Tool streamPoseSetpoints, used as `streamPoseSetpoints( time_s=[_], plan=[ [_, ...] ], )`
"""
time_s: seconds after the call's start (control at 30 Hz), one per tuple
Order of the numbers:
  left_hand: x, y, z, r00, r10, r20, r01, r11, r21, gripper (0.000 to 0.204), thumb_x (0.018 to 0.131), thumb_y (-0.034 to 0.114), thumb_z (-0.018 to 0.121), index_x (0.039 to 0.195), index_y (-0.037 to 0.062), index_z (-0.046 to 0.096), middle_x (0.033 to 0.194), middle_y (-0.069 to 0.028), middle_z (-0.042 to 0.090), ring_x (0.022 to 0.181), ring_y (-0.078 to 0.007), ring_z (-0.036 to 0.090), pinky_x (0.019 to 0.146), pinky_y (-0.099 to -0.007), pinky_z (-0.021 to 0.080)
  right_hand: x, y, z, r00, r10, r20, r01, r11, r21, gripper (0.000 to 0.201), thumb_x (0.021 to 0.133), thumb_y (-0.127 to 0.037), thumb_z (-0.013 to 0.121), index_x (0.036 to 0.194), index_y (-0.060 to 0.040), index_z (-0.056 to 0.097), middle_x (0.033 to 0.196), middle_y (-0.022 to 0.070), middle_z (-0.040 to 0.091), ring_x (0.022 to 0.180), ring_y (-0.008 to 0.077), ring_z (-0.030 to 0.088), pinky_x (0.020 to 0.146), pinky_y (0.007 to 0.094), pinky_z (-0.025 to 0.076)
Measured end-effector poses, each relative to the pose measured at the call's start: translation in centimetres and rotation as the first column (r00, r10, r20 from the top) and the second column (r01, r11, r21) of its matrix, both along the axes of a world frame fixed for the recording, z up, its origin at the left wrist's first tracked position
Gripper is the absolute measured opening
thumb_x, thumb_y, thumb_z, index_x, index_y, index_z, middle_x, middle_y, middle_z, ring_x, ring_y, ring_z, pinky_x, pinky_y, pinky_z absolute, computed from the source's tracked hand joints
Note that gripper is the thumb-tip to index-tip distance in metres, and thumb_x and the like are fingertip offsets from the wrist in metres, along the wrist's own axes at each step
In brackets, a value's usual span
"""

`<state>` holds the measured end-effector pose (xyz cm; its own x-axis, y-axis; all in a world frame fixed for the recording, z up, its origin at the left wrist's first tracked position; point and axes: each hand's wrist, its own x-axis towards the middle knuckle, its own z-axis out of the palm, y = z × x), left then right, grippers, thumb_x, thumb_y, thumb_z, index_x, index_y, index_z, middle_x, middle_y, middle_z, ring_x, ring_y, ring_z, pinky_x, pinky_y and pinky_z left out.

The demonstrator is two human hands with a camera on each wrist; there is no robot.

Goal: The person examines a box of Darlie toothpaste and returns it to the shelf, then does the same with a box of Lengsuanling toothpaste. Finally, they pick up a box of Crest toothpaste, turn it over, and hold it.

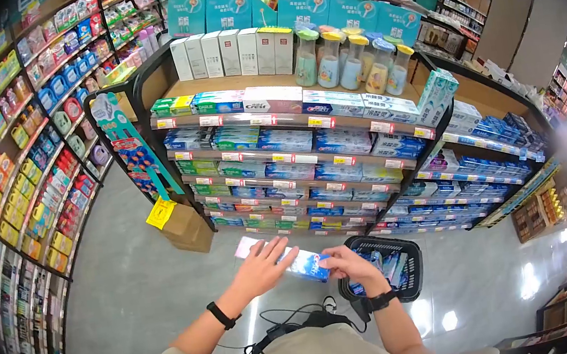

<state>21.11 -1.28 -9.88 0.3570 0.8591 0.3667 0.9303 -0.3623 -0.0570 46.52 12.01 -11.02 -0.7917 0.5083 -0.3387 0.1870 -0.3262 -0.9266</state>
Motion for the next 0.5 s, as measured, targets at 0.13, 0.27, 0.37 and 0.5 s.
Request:
streamPoseSetpoints(
  time_s=[0.13, 0.27, 0.37, 0.5],
  plan=[
    [0.2, -0.9, 2.2, 0.921, 0.001, 0.391, -0.021, 0.999, 0.047, 0.054, 0.082, 0.018, 0.076, 0.133, 0.0082, 0.061, 0.123, -0.0127, 0.066, 0.106, -0.0284, 0.068, 0.094, -0.0425, 0.054, 1.4, -1.5, 2.8, 0.977, 0.073, -0.198, -0.054, 0.994, 0.1, 0.033, 0.099, -0.035, 0.068, 0.09, -0.0034, 0.066, 0.08, 0.0011, 0.063, 0.063, 0.0066, 0.052, 0.057, 0.0221, 0.041],
    [1.7, -1.7, 5.3, -0.111, -0.051, 0.992, -0.034, 0.998, 0.048, 0.052, 0.089, 0.024, 0.07, 0.135, 0.0038, 0.054, 0.111, -0.0161, 0.069, 0.092, -0.0277, 0.071, 0.085, -0.0421, 0.058, 3.4, -2.5, 3.4, 0.925, -0.024, -0.378, 0.115, 0.969, 0.219, 0.028, 0.102, -0.029, 0.064, 0.098, -0.0017, 0.067, 0.098, 0.0082, 0.069, 0.079, 0.0121, 0.06, 0.072, 0.0273, 0.05],
    [2.2, -2.5, 7.9, -0.672, -0.072, 0.738, 0.043, 0.99, 0.136, 0.058, 0.092, 0.029, 0.068, 0.141, 0.0055, 0.047, 0.117, -0.0172, 0.067, 0.099, -0.0285, 0.069, 0.089, -0.0432, 0.057, 3.4, -4.9, 4.0, 0.937, -0.012, -0.35, 0.11, 0.959, 0.262, 0.033, 0.098, -0.026, 0.07, 0.12, -0.0031, 0.063, 0.117, 0.0092, 0.068, 0.098, 0.0162, 0.065, 0.08, 0.0301, 0.053],
    [3.2, -3.0, 8.2, -0.805, -0.143, 0.576, -0.022, 0.977, 0.212, 0.058, 0.098, 0.037, 0.062, 0.145, 0.0092, 0.042, 0.12, -0.0162, 0.065, 0.104, -0.028, 0.067, 0.093, -0.0442, 0.055, 1.8, -8.3, 5.6, 0.969, 0.097, -0.228, -0.027, 0.956, 0.292, 0.061, 0.095, -0.027, 0.074, 0.144, -0.0015, 0.05, 0.13, 0.0112, 0.064, 0.111, 0.0215, 0.065, 0.09, 0.0344, 0.054]
  ],
)
